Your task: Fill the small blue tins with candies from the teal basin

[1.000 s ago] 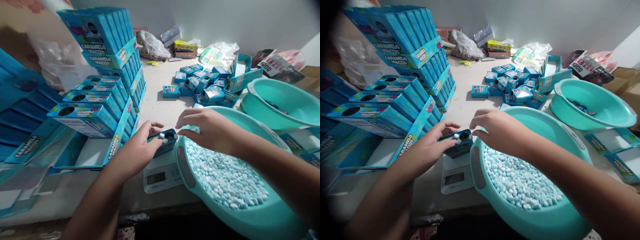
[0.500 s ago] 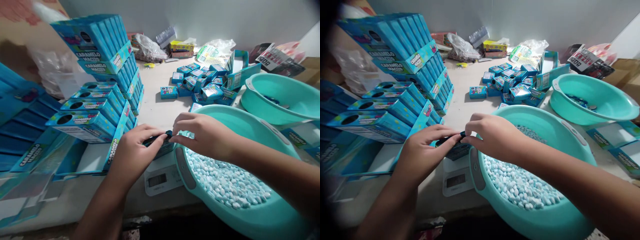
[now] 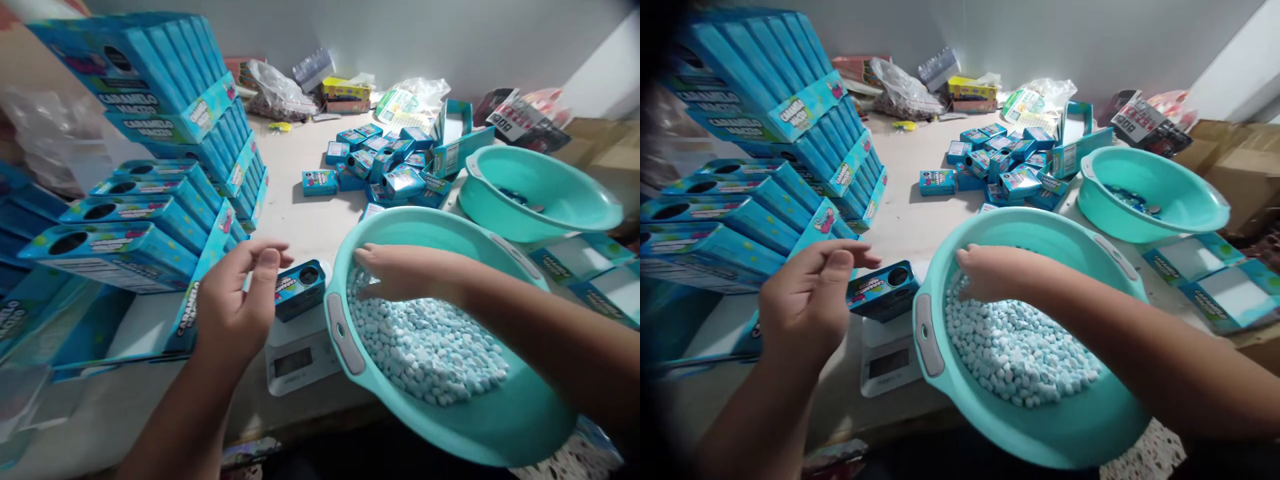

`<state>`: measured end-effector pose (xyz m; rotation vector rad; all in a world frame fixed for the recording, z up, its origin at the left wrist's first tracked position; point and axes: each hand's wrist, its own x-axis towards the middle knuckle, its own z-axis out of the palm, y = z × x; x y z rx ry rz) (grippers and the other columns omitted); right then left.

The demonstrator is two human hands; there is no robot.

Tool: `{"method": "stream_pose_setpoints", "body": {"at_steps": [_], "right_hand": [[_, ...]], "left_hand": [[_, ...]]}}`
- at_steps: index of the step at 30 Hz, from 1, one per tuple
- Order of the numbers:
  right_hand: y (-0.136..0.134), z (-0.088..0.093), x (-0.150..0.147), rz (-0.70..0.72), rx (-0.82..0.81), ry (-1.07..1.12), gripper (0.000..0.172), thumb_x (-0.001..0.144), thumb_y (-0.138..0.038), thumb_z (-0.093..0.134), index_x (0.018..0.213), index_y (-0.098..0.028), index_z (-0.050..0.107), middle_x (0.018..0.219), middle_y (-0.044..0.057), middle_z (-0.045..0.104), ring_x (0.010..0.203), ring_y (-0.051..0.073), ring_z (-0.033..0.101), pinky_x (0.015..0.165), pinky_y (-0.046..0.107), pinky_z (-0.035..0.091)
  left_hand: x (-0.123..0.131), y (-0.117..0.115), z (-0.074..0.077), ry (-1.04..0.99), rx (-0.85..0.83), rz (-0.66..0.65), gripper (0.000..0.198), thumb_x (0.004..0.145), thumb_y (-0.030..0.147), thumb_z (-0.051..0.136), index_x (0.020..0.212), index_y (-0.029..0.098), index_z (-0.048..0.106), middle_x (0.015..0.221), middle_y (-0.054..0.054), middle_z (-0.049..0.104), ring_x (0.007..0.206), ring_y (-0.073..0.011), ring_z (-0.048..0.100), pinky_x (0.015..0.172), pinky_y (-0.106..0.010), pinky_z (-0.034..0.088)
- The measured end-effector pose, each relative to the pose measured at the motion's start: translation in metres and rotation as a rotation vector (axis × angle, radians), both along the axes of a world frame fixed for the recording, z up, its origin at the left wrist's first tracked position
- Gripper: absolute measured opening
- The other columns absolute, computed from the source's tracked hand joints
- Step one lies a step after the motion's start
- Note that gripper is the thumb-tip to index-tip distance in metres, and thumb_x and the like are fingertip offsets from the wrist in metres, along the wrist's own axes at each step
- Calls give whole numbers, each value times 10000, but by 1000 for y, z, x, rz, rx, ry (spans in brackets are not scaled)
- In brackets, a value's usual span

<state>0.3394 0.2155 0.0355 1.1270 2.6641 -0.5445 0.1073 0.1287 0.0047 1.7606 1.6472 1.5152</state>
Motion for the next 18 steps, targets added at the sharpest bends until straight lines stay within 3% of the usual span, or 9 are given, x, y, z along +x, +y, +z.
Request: {"method": "stream_pose_setpoints", "body": {"at_steps": [3,5,9,14,18], "right_hand": [[-8,2,-5,54,-72,-90,476,820,-462,706,1133,-113,625,1009,141,689,815,254,645,626,333,433],[-12,7,-9,91,-111,-138,469,806,-481,710,1109,-130,637,991,122,692,805,251,642,600,323,397],[-18,14,-17,142,-130,-188,312,804,-392,719,991,-144,691,937,97,701,776,223,624,603,306,354],[-20,14,-16,147,-71,-169,33,789,-183,653,790,-183,685,715,36,640,575,129,452,537,283,270],[-13,19,-7,115,-21,-89,144,800,-126,580,678,-185,628,644,8,588,541,104,394,542,286,254]], "left_hand": [[3,1,-3,-80,31,31,298,1001,417,525,1146,229,705,891,-27,723,857,-174,698,759,-308,539],[5,3,-5,-130,147,19,315,991,389,548,1223,220,678,944,-37,711,832,-168,696,759,-318,553],[6,8,-10,-154,381,4,468,951,313,615,1411,260,550,1144,-58,661,832,-150,689,778,-334,569],[5,8,-8,-170,367,-3,477,967,352,600,1436,312,520,1176,-46,645,876,-154,669,806,-353,567],[5,5,-8,-152,304,-38,464,966,403,590,1414,290,543,1137,-54,662,874,-169,677,821,-376,573]]}}
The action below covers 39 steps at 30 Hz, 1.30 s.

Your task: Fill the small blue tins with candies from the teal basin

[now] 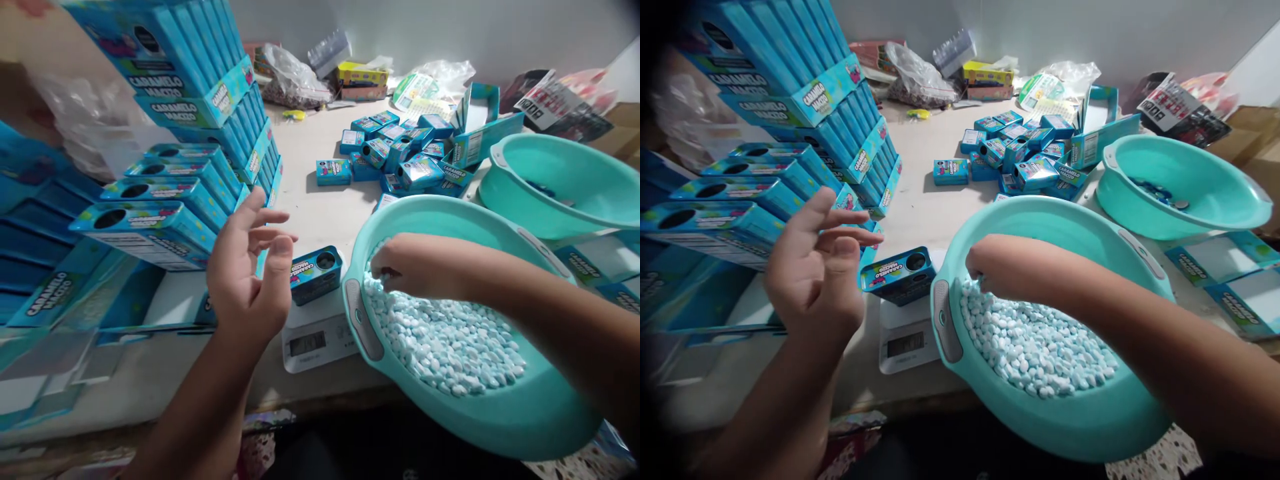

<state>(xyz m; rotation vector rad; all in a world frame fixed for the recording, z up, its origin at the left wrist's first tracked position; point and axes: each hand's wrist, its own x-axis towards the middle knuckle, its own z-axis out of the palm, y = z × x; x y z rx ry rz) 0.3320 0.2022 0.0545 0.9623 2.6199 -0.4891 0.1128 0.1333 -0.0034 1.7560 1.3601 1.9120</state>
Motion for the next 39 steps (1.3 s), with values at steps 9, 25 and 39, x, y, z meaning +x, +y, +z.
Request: {"method": "stream_pose_setpoints", "body": {"at_steps": [9,25,39], "right_hand": [[-3,28,-22,-57,281,531,174,917,-266,609,957,-184,757,883,47,722,773,150,604,733,274,405],[-16,8,-45,11,154,697,278,907,-144,613,1177,-187,666,1079,47,728,856,145,642,784,258,455],[33,-6,26,-128,-146,49,259,872,-289,664,1087,-167,741,1029,104,746,875,219,669,775,344,470]], "left_hand": [[3,-4,1,-63,-149,-58,448,983,448,543,1368,222,576,1135,-79,679,920,-189,671,819,-362,581],[4,-1,3,-211,-341,-147,404,971,504,545,1231,214,650,1069,-81,708,919,-198,690,817,-336,584],[5,2,4,-284,-303,-135,340,981,489,529,1162,216,620,976,-57,697,876,-185,686,797,-337,553]]}}
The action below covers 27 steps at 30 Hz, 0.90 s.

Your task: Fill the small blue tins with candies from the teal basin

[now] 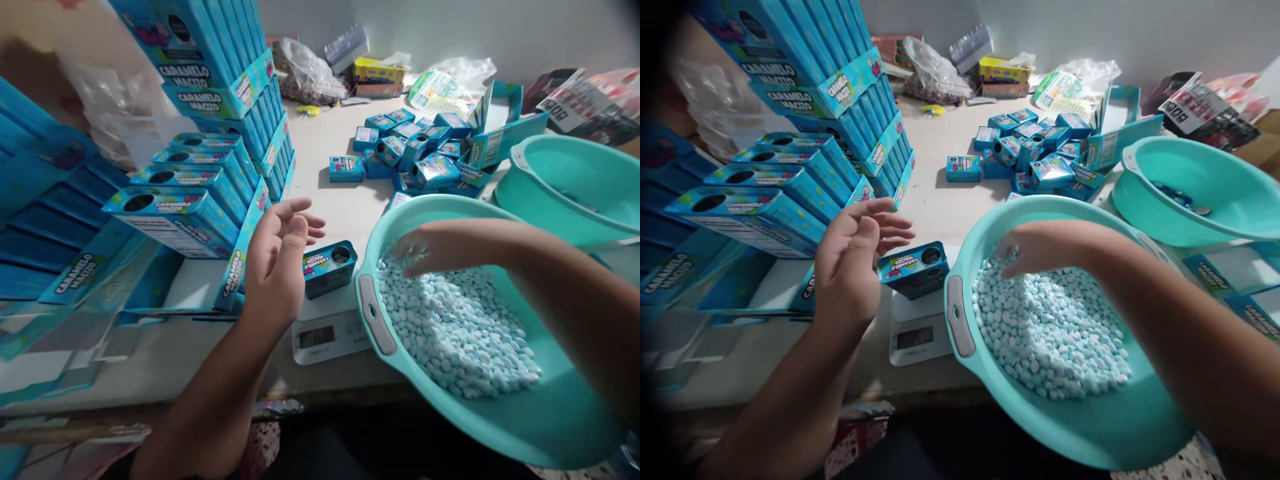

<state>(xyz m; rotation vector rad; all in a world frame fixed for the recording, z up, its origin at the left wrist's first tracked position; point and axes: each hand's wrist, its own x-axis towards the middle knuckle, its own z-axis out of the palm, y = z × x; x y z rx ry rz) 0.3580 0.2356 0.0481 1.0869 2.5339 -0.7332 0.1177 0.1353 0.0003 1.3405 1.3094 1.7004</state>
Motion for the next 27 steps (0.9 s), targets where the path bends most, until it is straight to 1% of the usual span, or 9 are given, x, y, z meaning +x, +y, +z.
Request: {"method": "stream_pose_setpoints", "body": {"at_steps": [3,5,8,14,18,20,22,25,27], "right_hand": [[3,-19,-5,1,-96,-33,257,810,-347,723,994,-169,749,935,83,744,789,194,645,686,313,423],[0,-25,-13,39,-102,-47,239,783,-343,739,945,-167,748,882,65,734,749,178,623,653,301,394],[-6,-24,-22,90,-96,-75,206,763,-293,736,925,-165,742,824,40,710,691,155,581,618,291,366],[-13,-16,-22,80,-76,-152,249,727,-192,710,969,-187,770,799,31,694,626,143,535,580,293,340],[-15,-16,-17,117,0,-93,157,748,-155,676,871,-199,764,741,19,681,579,121,491,567,302,304],[-15,-13,-16,107,46,-73,95,770,-163,668,823,-191,741,701,17,665,556,108,465,562,305,285],[-15,-6,-17,99,109,-63,61,788,-171,654,770,-179,712,664,19,643,546,101,445,560,308,272],[-16,11,-22,121,257,-15,164,838,-179,592,692,-167,664,637,24,610,557,107,434,569,312,283],[-18,24,-26,121,373,63,185,876,-212,571,737,-173,687,698,32,634,626,132,498,610,311,330]], "left_hand": [[-1,1,-1,21,5,11,327,985,491,516,1150,227,616,969,-52,698,874,-188,686,798,-349,558],[-1,1,0,26,17,23,328,984,499,510,1140,232,618,966,-50,698,869,-194,687,789,-358,564],[0,0,1,31,24,30,308,976,498,526,1126,248,626,970,-44,696,878,-204,688,797,-378,569],[2,-2,3,47,18,15,269,977,468,541,1121,258,629,976,-41,693,891,-215,689,815,-405,571],[2,-3,3,68,11,15,262,982,464,528,1122,264,624,992,-42,691,890,-213,689,821,-405,577],[2,-3,3,72,20,9,255,982,454,532,1122,262,627,990,-43,691,887,-211,690,822,-404,579],[3,-4,3,77,22,6,256,982,451,536,1123,259,631,989,-44,692,889,-209,690,824,-398,583],[4,-5,3,85,25,4,273,982,443,542,1137,237,632,988,-49,696,891,-200,687,828,-377,589],[5,-6,2,92,30,-2,295,988,439,536,1153,216,635,988,-57,698,896,-194,685,824,-360,588]]}}
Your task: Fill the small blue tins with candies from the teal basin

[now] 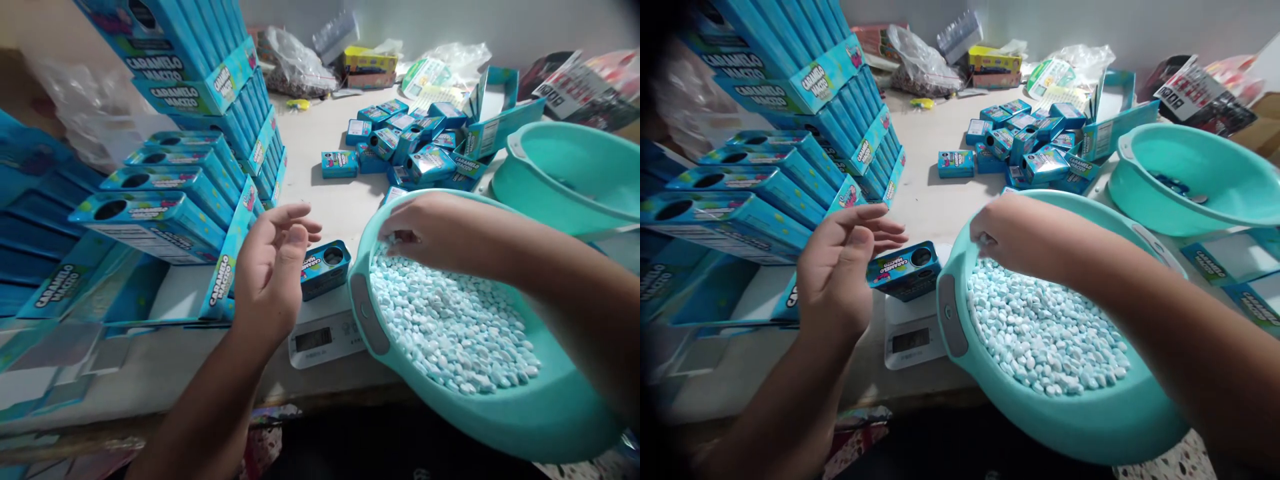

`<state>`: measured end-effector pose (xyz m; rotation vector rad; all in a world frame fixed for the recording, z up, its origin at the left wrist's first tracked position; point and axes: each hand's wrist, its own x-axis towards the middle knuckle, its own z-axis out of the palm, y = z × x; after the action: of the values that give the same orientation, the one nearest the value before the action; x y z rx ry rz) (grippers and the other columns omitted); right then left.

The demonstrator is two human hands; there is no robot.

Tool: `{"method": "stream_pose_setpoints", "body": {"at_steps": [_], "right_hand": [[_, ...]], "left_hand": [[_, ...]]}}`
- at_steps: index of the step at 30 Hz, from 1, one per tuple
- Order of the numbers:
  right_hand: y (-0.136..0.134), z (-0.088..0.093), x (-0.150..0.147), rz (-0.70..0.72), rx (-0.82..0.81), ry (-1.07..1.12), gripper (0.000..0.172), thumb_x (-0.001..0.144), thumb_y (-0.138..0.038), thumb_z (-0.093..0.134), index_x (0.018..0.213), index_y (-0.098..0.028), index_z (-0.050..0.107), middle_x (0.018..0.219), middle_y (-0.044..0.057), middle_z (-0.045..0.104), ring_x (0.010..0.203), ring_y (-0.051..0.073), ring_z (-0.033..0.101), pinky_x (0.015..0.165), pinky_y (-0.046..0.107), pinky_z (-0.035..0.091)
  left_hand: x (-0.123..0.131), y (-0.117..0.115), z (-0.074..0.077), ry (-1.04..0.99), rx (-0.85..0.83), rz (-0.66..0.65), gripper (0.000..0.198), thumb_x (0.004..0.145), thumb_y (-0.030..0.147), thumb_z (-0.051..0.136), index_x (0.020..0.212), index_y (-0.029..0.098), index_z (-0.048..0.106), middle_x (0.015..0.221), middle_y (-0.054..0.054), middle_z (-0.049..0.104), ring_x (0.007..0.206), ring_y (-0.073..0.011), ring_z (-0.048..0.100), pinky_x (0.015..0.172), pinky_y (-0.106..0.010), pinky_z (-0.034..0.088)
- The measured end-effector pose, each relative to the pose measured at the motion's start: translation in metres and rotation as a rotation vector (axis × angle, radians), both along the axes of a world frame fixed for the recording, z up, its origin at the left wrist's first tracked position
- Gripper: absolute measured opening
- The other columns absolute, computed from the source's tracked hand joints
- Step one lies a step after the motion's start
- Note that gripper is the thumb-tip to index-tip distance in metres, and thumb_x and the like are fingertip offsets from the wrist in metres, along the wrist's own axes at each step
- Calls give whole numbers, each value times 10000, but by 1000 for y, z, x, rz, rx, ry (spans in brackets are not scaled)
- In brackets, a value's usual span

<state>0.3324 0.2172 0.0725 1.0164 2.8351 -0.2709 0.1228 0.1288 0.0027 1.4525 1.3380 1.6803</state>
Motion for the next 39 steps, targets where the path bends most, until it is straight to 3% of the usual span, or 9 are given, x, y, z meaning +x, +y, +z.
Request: {"method": "stream_pose_setpoints", "body": {"at_steps": [5,12,18,29,34,39], "right_hand": [[-11,15,-15,18,73,230,182,926,-292,588,953,-221,753,967,49,700,884,195,618,805,331,424],[-17,-6,-43,148,-5,370,217,977,-222,545,1033,-174,749,997,76,690,884,168,623,795,296,441],[-17,-17,-43,207,-38,504,245,973,-158,545,1126,-180,735,991,71,695,856,157,634,767,281,456],[-17,-16,-40,222,-43,608,130,938,-166,630,978,-142,751,950,56,719,849,138,651,775,254,477],[-19,-18,-42,212,-53,657,117,933,-157,631,930,-133,745,952,62,717,853,134,646,782,250,478],[-15,-2,-35,152,33,642,150,939,-181,600,950,-149,746,940,53,709,816,132,618,753,260,456]], "left_hand": [[2,-1,-3,-1,-34,-15,341,989,455,531,1190,204,647,1015,-72,697,944,-201,678,841,-348,572],[2,1,-5,-21,-22,43,318,985,442,552,1187,216,649,1196,-77,660,1010,-188,651,866,-322,534],[2,1,-3,-62,-75,8,329,986,454,550,1180,214,662,1196,-75,675,1060,-210,655,880,-331,529],[0,1,-5,-52,-64,0,332,983,473,553,1171,233,683,1082,-54,694,1011,-187,662,879,-312,557],[0,1,-5,-48,-68,-4,331,985,480,548,1167,239,684,1131,-55,699,1029,-192,667,884,-319,559],[0,1,-5,-45,-46,15,333,988,477,542,1167,234,685,1109,-59,694,1015,-184,661,891,-319,562]]}}
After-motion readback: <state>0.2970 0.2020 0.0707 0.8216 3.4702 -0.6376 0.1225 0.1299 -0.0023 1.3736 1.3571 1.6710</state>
